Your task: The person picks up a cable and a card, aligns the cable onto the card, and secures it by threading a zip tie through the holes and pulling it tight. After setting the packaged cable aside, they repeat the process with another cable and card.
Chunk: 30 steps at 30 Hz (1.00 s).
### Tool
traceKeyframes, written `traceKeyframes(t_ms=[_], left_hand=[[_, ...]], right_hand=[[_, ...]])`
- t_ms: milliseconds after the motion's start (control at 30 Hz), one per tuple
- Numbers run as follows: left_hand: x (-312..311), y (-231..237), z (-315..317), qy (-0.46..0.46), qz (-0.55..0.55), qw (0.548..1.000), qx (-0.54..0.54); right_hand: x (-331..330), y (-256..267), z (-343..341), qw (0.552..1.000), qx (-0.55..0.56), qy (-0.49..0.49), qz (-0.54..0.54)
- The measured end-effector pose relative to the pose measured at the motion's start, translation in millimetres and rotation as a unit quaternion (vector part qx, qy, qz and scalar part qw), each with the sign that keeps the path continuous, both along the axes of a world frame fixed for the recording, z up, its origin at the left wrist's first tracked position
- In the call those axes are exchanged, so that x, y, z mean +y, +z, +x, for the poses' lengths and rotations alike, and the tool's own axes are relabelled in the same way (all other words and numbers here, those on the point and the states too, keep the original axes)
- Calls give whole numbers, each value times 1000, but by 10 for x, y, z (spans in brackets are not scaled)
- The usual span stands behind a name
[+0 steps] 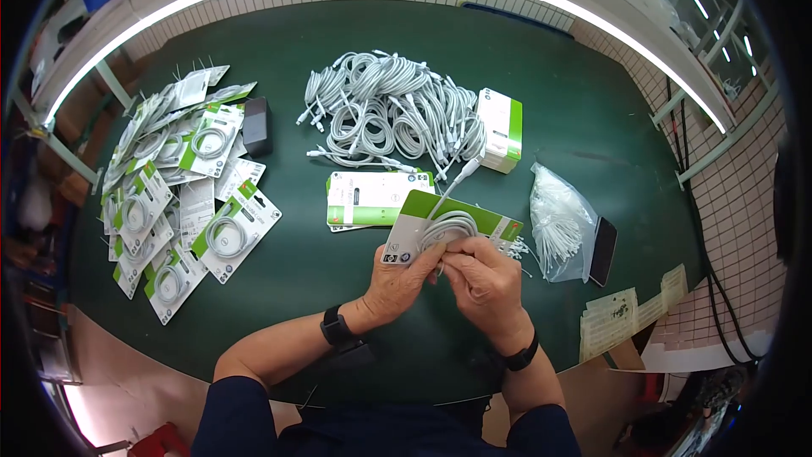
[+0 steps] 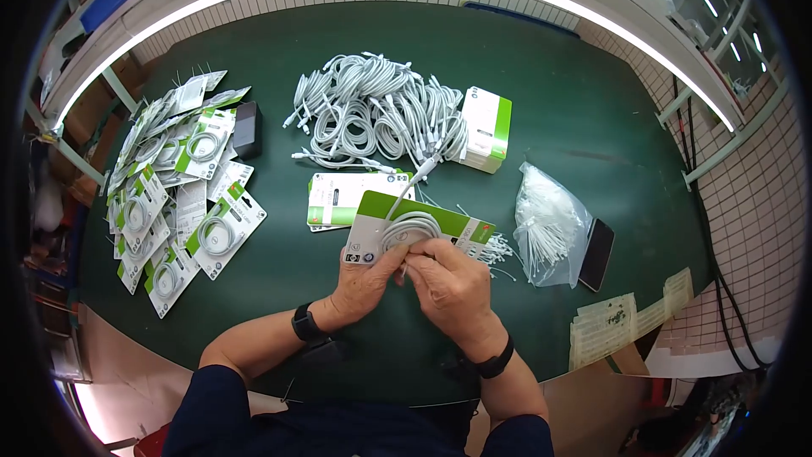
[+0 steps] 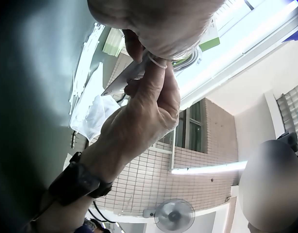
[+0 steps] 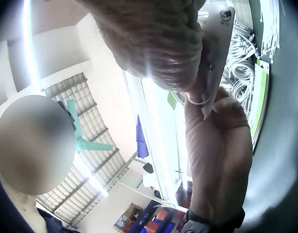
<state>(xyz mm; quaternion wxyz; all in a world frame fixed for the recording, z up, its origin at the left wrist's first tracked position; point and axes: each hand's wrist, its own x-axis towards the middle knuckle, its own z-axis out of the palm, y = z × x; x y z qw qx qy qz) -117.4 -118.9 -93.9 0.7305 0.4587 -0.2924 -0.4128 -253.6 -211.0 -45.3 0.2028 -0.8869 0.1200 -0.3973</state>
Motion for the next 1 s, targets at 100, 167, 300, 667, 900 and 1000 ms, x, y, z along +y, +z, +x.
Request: traceKeyframes(t_ms=[100, 167, 300, 667, 900, 1000], left_hand=[[-35, 4, 57, -9, 9, 1000, -27], [-44, 45, 96, -19, 0, 1000, -20], [-7, 173, 76, -55, -30, 998, 11], [61, 191, -3, -131, -78, 988, -4], [43, 130, -10, -124, -70, 989, -31], [42, 108, -27, -125, -61, 990, -36]], right_hand=[[-69, 73, -54, 999, -40, 25, 7], [-175, 156, -166, 993, -111, -2, -33], [-568, 17, -487, 930, -239, -177, 216], [-326, -640, -601, 611, -161, 330, 701], [-407, -872, -568, 607, -139, 223, 750], [-408, -872, -541, 587, -149, 205, 769]])
